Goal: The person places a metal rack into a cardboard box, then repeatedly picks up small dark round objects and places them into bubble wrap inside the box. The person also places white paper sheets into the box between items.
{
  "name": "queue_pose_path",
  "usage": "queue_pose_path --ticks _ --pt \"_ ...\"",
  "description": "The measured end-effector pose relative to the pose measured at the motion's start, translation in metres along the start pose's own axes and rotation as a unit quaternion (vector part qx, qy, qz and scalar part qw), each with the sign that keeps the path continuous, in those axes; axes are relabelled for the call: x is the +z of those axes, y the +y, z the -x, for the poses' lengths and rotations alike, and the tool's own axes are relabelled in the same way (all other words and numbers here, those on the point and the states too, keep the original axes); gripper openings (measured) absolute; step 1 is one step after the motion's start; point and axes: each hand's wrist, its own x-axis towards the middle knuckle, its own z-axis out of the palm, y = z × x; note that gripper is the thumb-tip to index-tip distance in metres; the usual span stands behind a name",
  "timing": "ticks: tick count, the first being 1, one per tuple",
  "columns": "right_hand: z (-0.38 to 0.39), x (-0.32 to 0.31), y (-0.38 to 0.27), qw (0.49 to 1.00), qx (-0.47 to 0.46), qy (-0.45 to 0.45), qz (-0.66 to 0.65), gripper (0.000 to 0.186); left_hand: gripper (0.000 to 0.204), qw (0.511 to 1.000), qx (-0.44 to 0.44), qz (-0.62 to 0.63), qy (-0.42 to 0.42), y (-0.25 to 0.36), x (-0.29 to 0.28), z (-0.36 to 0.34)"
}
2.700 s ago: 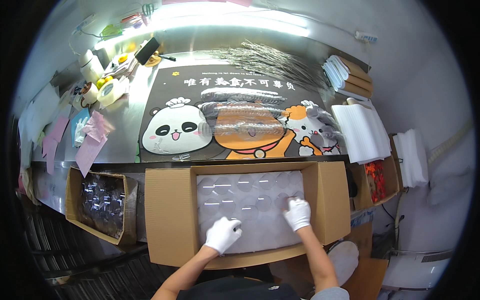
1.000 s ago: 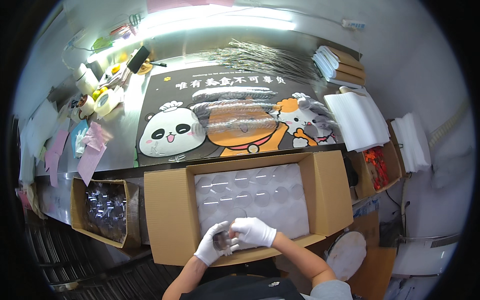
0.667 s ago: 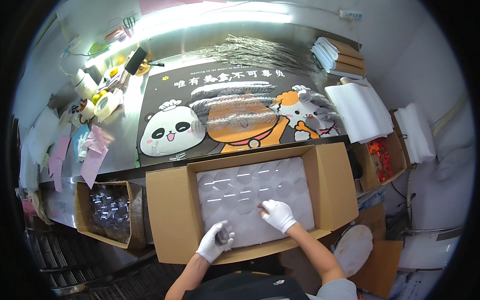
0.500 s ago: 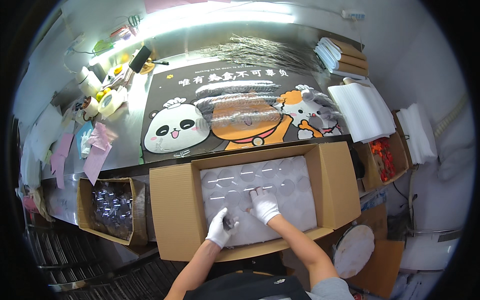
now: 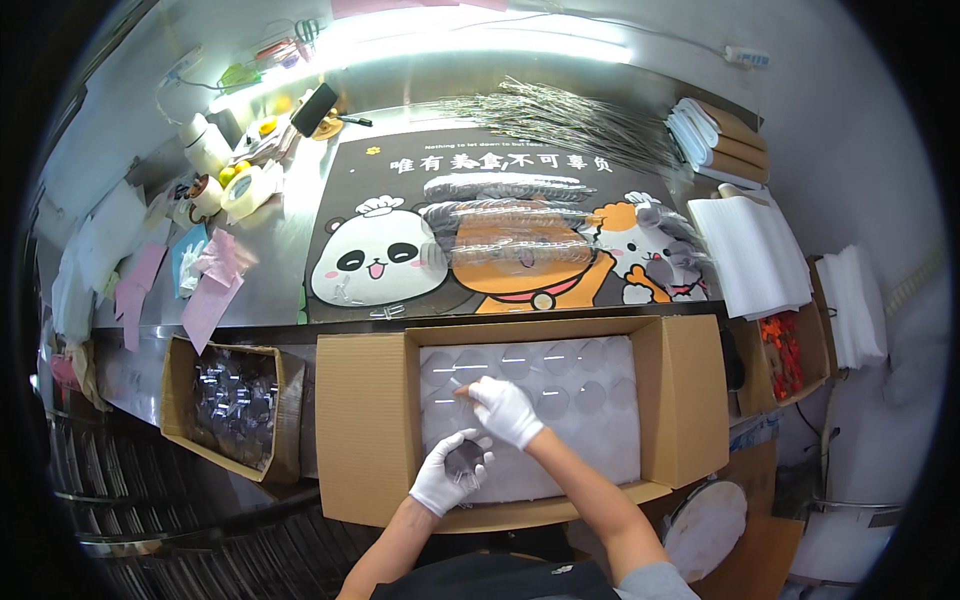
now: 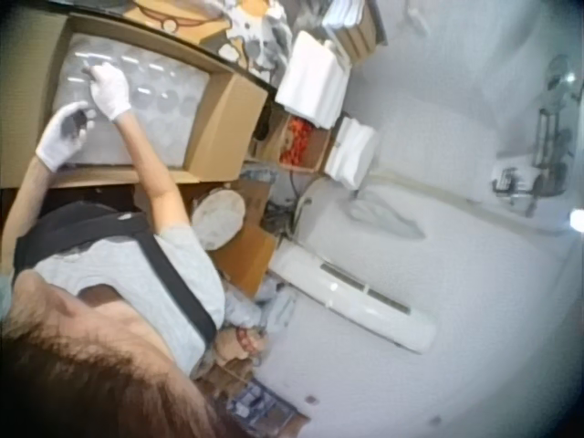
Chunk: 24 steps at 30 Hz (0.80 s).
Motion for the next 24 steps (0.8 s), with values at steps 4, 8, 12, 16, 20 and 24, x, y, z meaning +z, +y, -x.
queue_pose_path --ticks 4,8,12,16,20,24 --pt "-0.013 -0.004 0.014 0.936 -0.128 0.102 0.313 0.042 0.025 0.992 0.041 0.117 -0.038 0.004 0.001 0.003" --pt "0.041 -0.004 -0.005 0.999 0.019 -0.002 -0.032 0.063 0.028 0.99 0.12 0.028 -0.069 0.002 0.001 0.005" --pt "0.084 0.0 -0.037 0.999 -0.032 -0.032 -0.026 0.072 0.033 0.982 0.137 -0.014 -0.133 -0.002 -0.002 0.007" --pt "0.103 -0.001 -0.056 0.991 0.02 -0.002 -0.133 0.073 0.041 0.939 0.2 -0.253 -0.119 -0.015 -0.009 0.015" --pt "0.12 0.01 -0.061 0.994 0.058 0.044 -0.087 0.069 0.045 0.911 0.251 -0.318 -0.074 -0.035 -0.008 0.012" --pt "0.134 0.005 -0.04 0.998 0.027 0.036 -0.042 0.058 0.042 0.994 0.056 -0.033 -0.089 -0.041 -0.002 0.004"
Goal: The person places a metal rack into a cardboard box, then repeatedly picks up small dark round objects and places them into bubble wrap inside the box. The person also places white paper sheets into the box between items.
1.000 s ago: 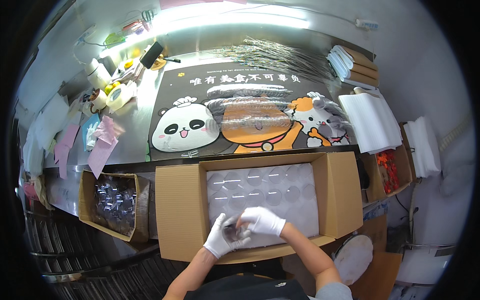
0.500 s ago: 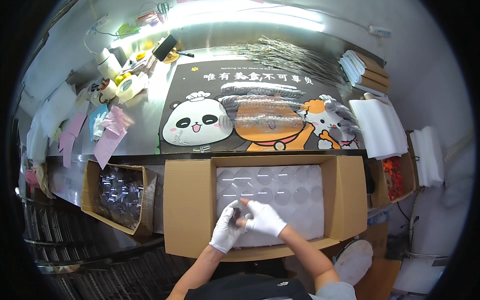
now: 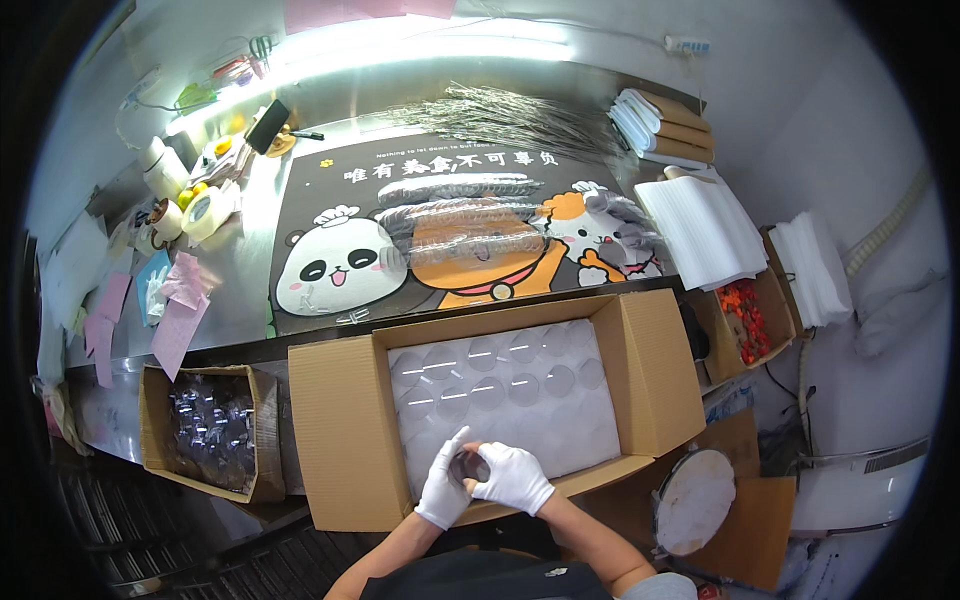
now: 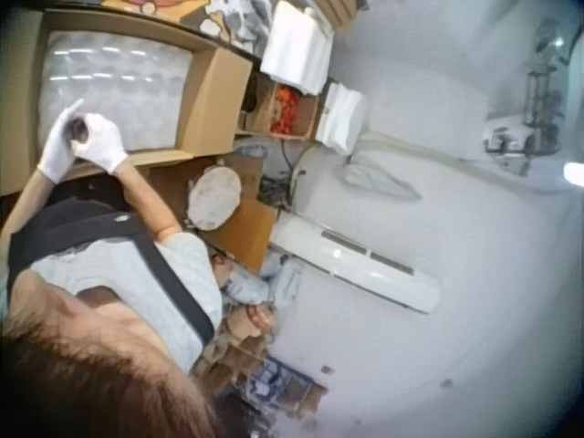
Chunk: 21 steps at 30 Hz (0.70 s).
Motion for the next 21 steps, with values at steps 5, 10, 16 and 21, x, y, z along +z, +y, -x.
queue_pose_path --ticks 5,10,16,21 --pt "-0.024 -0.026 0.025 0.97 0.215 0.082 -0.078 0.059 0.028 0.998 -0.066 0.02 -0.006 0.039 0.007 0.004" --pt "-0.057 0.022 0.004 0.999 0.031 -0.024 0.006 0.054 0.028 0.996 0.088 0.004 0.021 0.096 0.023 0.017" --pt "-0.008 0.002 0.085 0.986 0.052 0.04 0.154 0.057 0.026 0.932 0.106 -0.339 0.069 0.094 0.024 0.028" --pt "0.041 -0.062 0.153 0.956 0.128 0.071 0.254 0.064 0.031 0.553 0.186 -0.808 0.079 0.041 0.016 0.004"
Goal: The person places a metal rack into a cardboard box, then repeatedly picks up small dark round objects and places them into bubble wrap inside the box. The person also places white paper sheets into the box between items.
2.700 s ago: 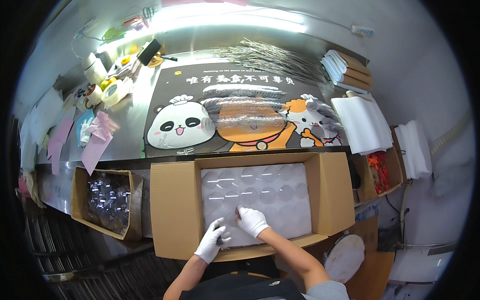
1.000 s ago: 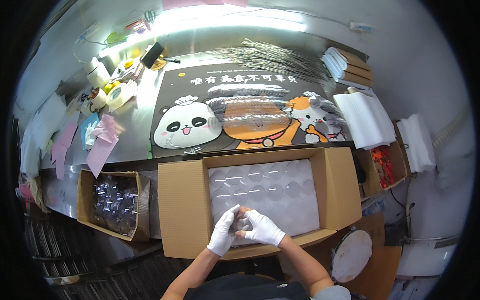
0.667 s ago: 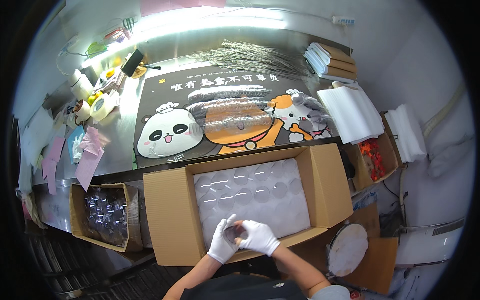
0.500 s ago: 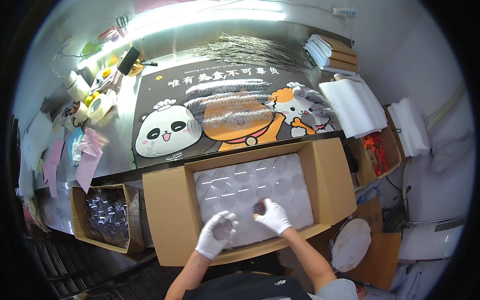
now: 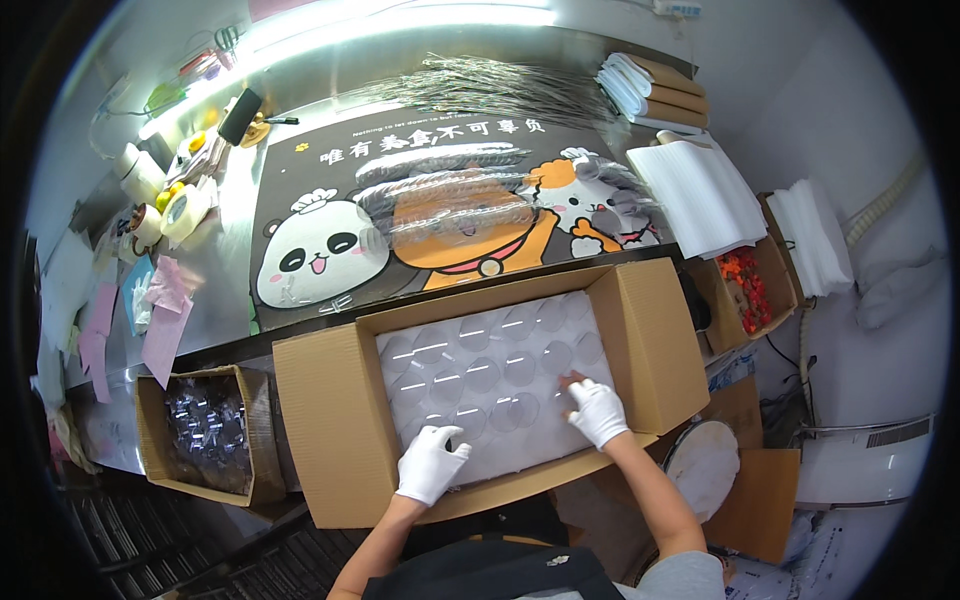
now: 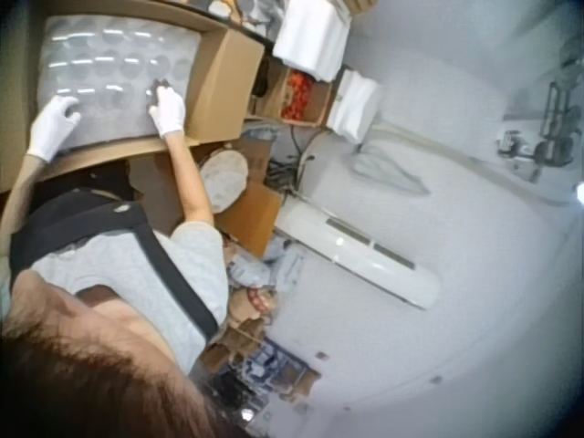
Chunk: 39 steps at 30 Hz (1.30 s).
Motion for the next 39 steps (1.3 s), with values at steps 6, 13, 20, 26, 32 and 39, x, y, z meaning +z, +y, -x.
queue_pose_path --ticks 6,13,20,26,32,39 --pt "-0.004 -0.027 0.007 0.997 0.039 0.006 0.062 0.062 0.013 0.948 0.032 -0.315 0.021 -0.021 0.032 -0.034" --pt "-0.012 -0.018 -0.012 0.996 -0.025 -0.022 0.086 0.063 0.013 0.946 0.058 -0.318 -0.009 -0.02 0.034 -0.033" --pt "-0.007 -0.02 -0.028 0.995 -0.03 0.003 0.095 0.039 0.03 0.952 0.218 -0.199 0.082 -0.017 0.058 -0.052" --pt "-0.015 0.029 -0.063 0.988 -0.02 -0.054 0.145 0.013 0.037 0.967 0.149 -0.205 -0.033 0.01 0.07 -0.057" --pt "-0.018 0.009 -0.05 0.987 0.002 -0.091 0.133 0.016 0.038 0.967 0.181 -0.173 -0.047 0.037 0.065 -0.071" --pt "0.011 0.014 -0.128 0.954 -0.076 -0.091 -0.274 0.025 0.033 0.694 -0.209 0.687 -0.054 0.026 0.059 -0.024"
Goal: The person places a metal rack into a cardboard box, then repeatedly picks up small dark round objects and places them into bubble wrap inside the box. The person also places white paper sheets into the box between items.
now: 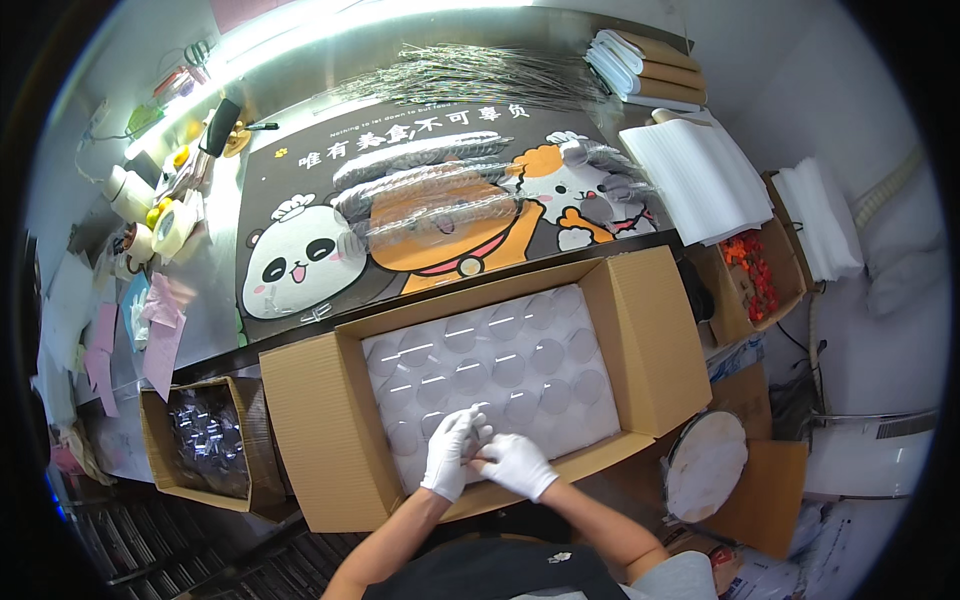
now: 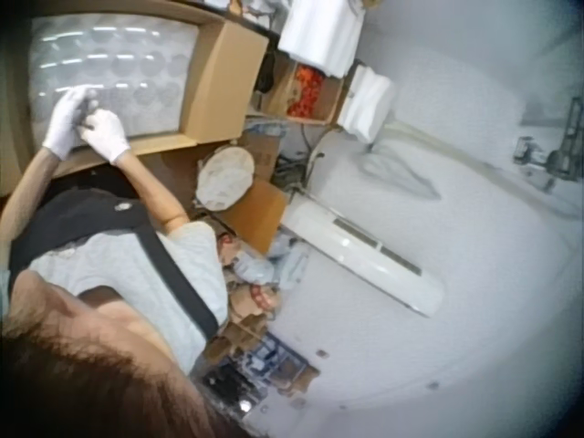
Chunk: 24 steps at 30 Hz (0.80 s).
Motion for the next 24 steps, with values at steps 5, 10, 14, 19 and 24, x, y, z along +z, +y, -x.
queue_pose_path --ticks 5,10,14,19,24 --pt "-0.004 0.041 -0.03 0.992 0.113 -0.021 -0.053 0.032 0.029 0.993 0.095 -0.002 0.063 -0.014 -0.023 0.019" --pt "-0.002 0.002 -0.034 0.983 0.06 -0.04 0.169 0.028 0.049 0.996 -0.033 0.034 0.073 0.001 -0.028 0.032" --pt "-0.003 -0.004 -0.045 0.967 0.159 -0.057 0.192 0.024 0.046 0.974 0.213 -0.07 0.022 0.062 -0.047 0.045" --pt "-0.009 0.037 -0.064 0.967 0.06 -0.121 0.216 0.024 0.03 0.93 0.302 -0.208 0.041 0.104 -0.046 0.049" --pt "0.024 -0.009 -0.004 0.938 0.132 -0.127 0.294 0.022 0.022 0.702 0.382 -0.6 0.041 0.079 -0.041 0.044"
